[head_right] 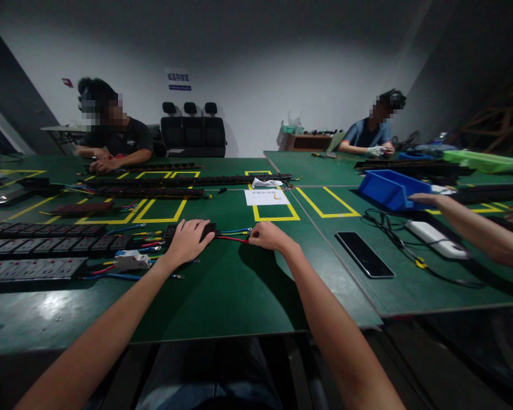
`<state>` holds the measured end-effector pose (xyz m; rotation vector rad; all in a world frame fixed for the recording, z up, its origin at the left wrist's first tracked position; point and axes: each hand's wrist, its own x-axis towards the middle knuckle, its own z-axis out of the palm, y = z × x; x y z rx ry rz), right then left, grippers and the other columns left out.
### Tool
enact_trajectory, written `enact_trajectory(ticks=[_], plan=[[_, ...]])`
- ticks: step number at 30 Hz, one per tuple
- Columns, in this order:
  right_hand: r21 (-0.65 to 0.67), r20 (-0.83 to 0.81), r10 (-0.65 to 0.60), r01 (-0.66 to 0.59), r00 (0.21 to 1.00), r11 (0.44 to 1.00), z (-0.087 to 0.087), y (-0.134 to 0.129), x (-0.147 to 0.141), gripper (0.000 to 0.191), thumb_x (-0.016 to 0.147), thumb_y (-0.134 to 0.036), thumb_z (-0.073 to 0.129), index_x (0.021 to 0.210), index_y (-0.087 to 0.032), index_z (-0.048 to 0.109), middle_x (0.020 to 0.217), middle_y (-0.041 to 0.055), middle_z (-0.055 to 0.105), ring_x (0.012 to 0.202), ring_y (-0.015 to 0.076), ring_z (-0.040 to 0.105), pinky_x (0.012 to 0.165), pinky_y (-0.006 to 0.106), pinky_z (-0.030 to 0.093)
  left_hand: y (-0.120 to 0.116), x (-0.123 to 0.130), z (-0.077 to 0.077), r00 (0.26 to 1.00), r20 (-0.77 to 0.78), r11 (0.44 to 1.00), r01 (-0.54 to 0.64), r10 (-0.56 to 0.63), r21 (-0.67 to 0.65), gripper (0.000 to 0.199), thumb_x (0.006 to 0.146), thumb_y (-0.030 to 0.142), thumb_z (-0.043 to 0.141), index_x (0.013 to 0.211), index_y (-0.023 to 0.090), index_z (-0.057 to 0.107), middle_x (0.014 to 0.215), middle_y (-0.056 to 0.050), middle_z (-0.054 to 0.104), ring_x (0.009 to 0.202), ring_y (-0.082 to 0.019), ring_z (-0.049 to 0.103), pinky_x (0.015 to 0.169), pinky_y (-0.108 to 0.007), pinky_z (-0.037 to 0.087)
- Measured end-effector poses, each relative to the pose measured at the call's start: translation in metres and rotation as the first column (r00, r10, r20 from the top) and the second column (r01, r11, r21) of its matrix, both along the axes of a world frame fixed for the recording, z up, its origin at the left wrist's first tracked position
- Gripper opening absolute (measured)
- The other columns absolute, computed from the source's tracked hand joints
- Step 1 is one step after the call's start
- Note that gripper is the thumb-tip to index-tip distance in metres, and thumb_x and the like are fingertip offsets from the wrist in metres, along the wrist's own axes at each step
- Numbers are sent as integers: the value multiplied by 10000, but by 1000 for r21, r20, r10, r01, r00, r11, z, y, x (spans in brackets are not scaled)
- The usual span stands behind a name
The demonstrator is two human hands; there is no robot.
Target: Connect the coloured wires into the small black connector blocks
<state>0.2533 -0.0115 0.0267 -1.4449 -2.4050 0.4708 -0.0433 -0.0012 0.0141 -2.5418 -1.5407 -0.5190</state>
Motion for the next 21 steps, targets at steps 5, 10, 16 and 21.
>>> enact_trajectory(ticks=[5, 10, 16, 21], plan=[[-104, -17, 3, -5, 1000, 995, 4, -3, 3, 269, 837, -266, 564, 752, -150, 792, 684, 6, 670, 608, 117, 521, 578, 230, 351, 1, 0, 0, 1000, 19, 1000, 14, -14, -15, 606, 1034, 569, 319, 1435, 188, 567, 1380, -150, 626, 1317, -327, 522, 1199, -585, 263], [-143, -19, 9, -11, 1000, 990, 3, -3, 6, 289, 839, -288, 550, 758, -145, 788, 656, -8, 636, 587, 110, 494, 572, 234, 340, 2, -1, -1, 1000, 19, 1000, 17, -17, -6, 602, 1039, 566, 306, 1425, 190, 573, 1377, -144, 627, 1307, -319, 528, 1195, -569, 268], [-124, -30, 0, -4, 1000, 992, 4, -3, 6, 288, 843, -285, 562, 778, -152, 808, 691, 18, 684, 602, 120, 543, 584, 241, 371, 2, -1, 0, 1000, -1, 1000, 10, -10, 0, 573, 1036, 547, 335, 1415, 193, 580, 1370, -145, 632, 1301, -320, 531, 1187, -563, 274], [5, 41, -28, 28, 999, 1000, 6, -5, 1, 252, 839, -225, 579, 814, -162, 822, 716, 26, 717, 600, 115, 564, 585, 240, 351, 1, 0, 2, 1000, 4, 1000, 19, -19, -15, 584, 1041, 552, 323, 1424, 187, 570, 1373, -145, 629, 1303, -316, 533, 1191, -564, 278]])
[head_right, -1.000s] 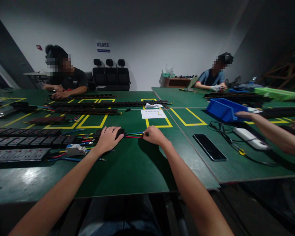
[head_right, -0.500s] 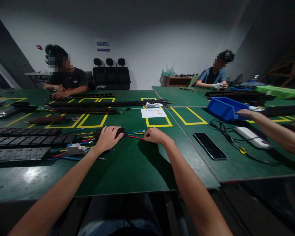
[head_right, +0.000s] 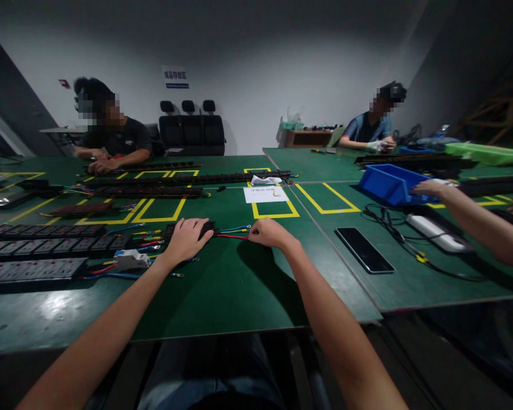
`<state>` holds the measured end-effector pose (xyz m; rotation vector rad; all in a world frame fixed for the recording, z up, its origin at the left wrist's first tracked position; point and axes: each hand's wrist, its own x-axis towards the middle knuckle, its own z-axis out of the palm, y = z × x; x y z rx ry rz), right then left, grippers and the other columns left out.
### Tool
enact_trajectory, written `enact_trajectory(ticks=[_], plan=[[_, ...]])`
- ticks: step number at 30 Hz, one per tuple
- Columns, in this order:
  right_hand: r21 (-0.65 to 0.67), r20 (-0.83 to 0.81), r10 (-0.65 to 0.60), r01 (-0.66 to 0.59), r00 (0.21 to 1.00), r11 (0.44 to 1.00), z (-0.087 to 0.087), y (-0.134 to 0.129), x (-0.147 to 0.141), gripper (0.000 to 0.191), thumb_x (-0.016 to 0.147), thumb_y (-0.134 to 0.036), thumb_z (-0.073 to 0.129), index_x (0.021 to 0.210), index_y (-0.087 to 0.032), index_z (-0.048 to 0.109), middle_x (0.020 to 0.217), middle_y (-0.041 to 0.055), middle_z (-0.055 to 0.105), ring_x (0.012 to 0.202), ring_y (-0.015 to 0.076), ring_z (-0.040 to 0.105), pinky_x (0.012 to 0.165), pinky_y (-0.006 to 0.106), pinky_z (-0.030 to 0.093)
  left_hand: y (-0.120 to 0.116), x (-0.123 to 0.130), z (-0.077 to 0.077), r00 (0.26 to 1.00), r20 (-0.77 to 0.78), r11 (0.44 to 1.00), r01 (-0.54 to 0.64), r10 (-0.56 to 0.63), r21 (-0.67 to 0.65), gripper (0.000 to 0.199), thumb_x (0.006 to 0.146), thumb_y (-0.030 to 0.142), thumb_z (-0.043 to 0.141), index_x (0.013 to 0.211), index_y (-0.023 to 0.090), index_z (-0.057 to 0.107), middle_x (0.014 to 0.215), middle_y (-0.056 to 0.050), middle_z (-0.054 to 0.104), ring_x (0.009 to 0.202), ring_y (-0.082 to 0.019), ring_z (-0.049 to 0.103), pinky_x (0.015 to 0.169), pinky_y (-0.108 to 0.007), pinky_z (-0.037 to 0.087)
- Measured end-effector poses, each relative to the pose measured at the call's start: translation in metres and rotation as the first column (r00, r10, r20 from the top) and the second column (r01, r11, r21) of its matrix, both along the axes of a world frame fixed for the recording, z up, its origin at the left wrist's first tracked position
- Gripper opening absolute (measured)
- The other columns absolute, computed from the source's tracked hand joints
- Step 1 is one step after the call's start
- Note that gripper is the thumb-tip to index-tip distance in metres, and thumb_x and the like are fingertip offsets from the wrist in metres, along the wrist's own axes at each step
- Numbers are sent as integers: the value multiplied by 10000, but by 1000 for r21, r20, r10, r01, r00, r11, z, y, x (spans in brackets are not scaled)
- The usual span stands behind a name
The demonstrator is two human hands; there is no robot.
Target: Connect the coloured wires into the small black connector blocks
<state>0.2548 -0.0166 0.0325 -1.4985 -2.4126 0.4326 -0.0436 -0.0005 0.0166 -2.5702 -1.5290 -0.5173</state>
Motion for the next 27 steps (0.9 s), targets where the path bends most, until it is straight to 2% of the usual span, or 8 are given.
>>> enact_trajectory(ticks=[9, 16, 22, 27], plan=[[134, 29, -101, 96, 994, 986, 4, -2, -4, 232, 860, -233, 605, 839, -195, 833, 748, 58, 749, 634, 149, 612, 575, 266, 324, -1, -1, 1, 1000, 17, 1000, 5, -4, -19, 598, 1036, 567, 317, 1435, 195, 563, 1389, -139, 621, 1314, -320, 526, 1201, -571, 270], [32, 86, -58, 55, 995, 998, 4, -3, -5, 222, 851, -218, 619, 791, -191, 830, 707, 41, 736, 600, 139, 597, 567, 248, 334, -1, -1, 2, 1000, 13, 1000, 7, -7, -12, 607, 1037, 570, 316, 1428, 181, 568, 1381, -148, 624, 1307, -319, 531, 1194, -570, 279], [121, 95, -117, 105, 989, 987, 5, -4, -6, 251, 890, -251, 598, 900, -218, 846, 763, 60, 761, 656, 169, 646, 581, 260, 341, -2, 0, 1, 1000, 7, 1000, 2, -2, 4, 591, 1032, 558, 334, 1420, 184, 576, 1367, -148, 632, 1294, -325, 538, 1190, -568, 282], [91, 103, -102, 93, 989, 992, 1, -2, -4, 240, 882, -227, 607, 900, -235, 846, 834, 56, 784, 733, 185, 687, 608, 247, 377, -2, -1, 1, 1000, 4, 1000, 0, 0, -2, 597, 1031, 565, 326, 1427, 191, 572, 1373, -144, 630, 1296, -325, 537, 1191, -568, 281]])
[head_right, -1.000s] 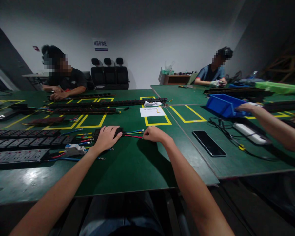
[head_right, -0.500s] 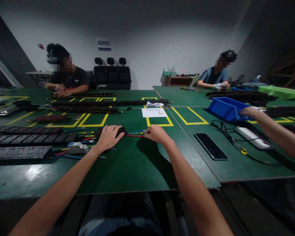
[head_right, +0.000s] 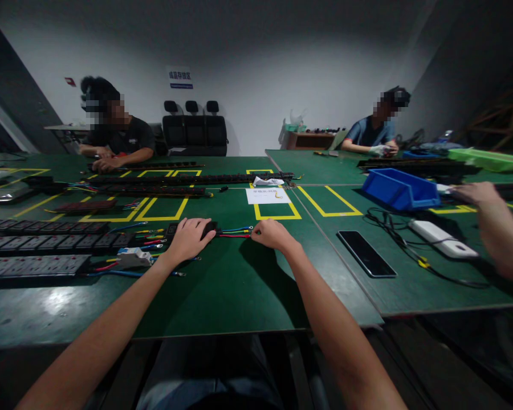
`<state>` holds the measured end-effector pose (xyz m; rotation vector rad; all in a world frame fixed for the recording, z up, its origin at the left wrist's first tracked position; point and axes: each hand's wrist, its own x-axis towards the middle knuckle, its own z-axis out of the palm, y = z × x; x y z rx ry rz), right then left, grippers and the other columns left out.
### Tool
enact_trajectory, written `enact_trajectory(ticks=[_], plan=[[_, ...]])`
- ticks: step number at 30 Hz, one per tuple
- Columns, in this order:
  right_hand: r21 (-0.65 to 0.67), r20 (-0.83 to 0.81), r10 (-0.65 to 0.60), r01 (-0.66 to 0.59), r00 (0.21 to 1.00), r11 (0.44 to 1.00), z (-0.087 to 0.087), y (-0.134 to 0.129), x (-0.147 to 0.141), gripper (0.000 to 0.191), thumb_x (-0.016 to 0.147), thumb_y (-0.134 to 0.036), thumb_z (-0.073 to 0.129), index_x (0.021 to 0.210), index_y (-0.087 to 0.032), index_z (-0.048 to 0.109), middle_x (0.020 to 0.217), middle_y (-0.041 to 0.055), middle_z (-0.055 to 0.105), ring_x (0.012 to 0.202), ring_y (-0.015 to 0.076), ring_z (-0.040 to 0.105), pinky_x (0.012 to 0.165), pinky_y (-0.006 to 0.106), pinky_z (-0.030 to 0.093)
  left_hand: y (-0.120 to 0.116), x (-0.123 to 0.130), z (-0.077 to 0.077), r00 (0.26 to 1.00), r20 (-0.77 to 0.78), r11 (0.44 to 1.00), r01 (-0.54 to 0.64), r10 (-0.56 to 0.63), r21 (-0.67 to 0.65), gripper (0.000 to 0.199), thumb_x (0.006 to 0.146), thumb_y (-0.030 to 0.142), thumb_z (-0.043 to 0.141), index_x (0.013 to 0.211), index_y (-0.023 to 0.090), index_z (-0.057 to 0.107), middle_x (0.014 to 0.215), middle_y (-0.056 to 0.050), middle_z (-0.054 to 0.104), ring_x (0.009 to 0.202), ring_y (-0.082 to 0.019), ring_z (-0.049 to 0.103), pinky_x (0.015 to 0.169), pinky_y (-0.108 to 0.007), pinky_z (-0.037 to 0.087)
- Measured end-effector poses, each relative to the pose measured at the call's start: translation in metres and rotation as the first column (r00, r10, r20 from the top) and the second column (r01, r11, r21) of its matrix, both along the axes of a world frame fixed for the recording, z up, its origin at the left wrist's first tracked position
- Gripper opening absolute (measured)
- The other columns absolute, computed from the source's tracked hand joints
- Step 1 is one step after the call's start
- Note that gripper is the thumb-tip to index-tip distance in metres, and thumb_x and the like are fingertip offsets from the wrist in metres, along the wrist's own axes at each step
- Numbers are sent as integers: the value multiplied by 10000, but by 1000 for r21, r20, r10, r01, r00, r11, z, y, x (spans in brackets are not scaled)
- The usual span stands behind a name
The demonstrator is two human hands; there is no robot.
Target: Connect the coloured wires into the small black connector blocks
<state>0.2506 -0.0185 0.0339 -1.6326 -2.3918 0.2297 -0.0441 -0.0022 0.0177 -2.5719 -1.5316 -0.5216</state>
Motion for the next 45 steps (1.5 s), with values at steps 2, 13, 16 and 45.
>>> enact_trajectory(ticks=[2, 13, 16, 45], plan=[[3, 1, -5, 5, 1000, 1000, -1, 1, 0, 238, 889, -236, 607, 911, -238, 844, 855, 58, 787, 757, 190, 693, 610, 246, 379, 0, 0, 0, 1000, -1, 1000, 0, 0, -2, 604, 1032, 571, 321, 1427, 188, 572, 1372, -145, 630, 1299, -325, 536, 1191, -567, 284], [-33, -15, 25, -26, 1000, 999, -7, 5, 5, 265, 893, -256, 581, 917, -223, 843, 811, 45, 773, 688, 167, 663, 593, 248, 363, -1, 0, 1, 1000, 2, 1000, 7, -7, -9, 612, 1036, 572, 315, 1431, 178, 568, 1380, -150, 625, 1305, -327, 532, 1190, -571, 288], [-48, -27, 22, -23, 999, 999, -10, 6, 6, 262, 893, -269, 589, 933, -220, 844, 831, 53, 779, 703, 174, 669, 612, 248, 386, -1, 0, 1, 1000, -4, 1000, 4, -4, -9, 619, 1038, 574, 313, 1433, 169, 565, 1379, -152, 625, 1305, -326, 531, 1190, -568, 289], [69, 48, -123, 119, 991, 990, -1, -3, -5, 325, 933, -286, 537, 1155, -237, 770, 950, 60, 762, 820, 189, 667, 635, 253, 360, 2, -1, -2, 1000, -1, 1000, 12, -12, 9, 607, 1036, 574, 340, 1424, 169, 572, 1360, -150, 636, 1291, -324, 540, 1181, -569, 298]])
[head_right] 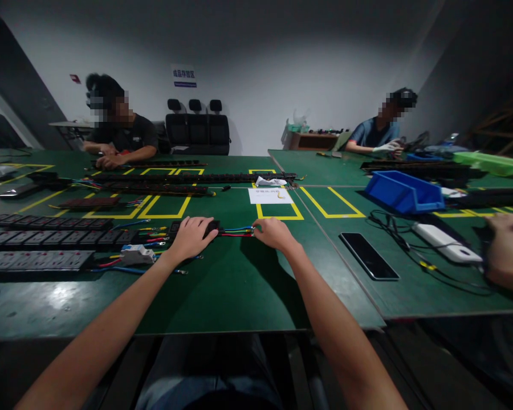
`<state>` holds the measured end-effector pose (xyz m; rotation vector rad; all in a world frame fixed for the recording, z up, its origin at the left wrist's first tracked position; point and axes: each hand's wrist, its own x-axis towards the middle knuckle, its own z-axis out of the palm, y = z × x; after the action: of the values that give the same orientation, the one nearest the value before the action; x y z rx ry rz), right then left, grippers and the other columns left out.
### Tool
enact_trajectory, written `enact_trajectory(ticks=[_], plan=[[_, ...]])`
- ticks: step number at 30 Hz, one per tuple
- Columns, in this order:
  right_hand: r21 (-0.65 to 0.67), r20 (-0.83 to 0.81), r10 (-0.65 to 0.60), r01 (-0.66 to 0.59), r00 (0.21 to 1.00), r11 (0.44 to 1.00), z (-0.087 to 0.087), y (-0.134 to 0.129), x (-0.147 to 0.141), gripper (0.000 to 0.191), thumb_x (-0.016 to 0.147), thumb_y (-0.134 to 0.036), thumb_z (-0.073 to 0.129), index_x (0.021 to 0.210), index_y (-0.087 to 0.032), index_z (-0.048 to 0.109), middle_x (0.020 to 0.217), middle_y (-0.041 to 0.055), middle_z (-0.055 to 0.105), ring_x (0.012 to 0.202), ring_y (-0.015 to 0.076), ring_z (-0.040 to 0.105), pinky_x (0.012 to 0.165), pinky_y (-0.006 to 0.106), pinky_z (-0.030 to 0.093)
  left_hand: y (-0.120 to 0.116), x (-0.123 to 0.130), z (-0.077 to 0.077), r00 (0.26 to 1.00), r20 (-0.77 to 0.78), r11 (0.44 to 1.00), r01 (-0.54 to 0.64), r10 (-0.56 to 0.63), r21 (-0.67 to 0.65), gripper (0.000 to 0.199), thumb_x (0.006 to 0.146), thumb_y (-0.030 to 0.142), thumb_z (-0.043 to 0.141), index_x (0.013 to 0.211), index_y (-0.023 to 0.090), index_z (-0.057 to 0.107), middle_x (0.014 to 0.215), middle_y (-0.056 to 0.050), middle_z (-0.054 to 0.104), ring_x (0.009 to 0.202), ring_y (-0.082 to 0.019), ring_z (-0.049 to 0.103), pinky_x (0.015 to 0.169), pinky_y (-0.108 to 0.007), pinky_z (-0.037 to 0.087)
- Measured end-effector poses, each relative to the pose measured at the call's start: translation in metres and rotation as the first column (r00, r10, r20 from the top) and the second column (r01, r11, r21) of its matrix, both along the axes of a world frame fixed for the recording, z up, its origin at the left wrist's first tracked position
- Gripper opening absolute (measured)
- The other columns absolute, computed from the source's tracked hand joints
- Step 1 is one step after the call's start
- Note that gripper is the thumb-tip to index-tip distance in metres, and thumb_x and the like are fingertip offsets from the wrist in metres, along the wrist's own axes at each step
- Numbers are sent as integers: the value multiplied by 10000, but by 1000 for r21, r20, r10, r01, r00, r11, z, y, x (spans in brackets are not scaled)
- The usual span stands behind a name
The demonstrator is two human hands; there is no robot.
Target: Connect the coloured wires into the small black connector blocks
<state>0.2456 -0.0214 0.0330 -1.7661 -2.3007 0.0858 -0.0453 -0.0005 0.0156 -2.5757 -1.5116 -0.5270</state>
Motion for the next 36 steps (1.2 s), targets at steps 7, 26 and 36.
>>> enact_trajectory(ticks=[7, 26, 36], plan=[[-75, 46, 19, -16, 999, 997, -3, 2, 0, 342, 914, -284, 558, 1193, -252, 754, 978, 58, 757, 862, 203, 672, 677, 252, 400, 0, 0, -1, 1000, 3, 1000, 2, -2, 12, 598, 1034, 574, 340, 1416, 181, 579, 1353, -150, 640, 1288, -326, 542, 1175, -567, 303], [-122, 41, 47, -41, 998, 992, -7, 4, 1, 444, 868, -174, 505, 1227, -276, 744, 1037, 54, 762, 902, 210, 679, 698, 258, 422, -2, 1, 2, 1000, -1, 1000, -5, 5, -9, 604, 1035, 571, 326, 1425, 181, 572, 1378, -151, 627, 1302, -324, 533, 1188, -572, 290], [-77, 27, -46, 48, 999, 996, -8, 4, -2, 335, 968, -280, 500, 1220, -256, 719, 1096, 78, 746, 950, 225, 679, 725, 268, 444, -1, 0, 0, 1000, 16, 1000, 5, -5, -10, 597, 1032, 572, 331, 1429, 198, 571, 1378, -146, 627, 1303, -325, 532, 1188, -564, 281]])
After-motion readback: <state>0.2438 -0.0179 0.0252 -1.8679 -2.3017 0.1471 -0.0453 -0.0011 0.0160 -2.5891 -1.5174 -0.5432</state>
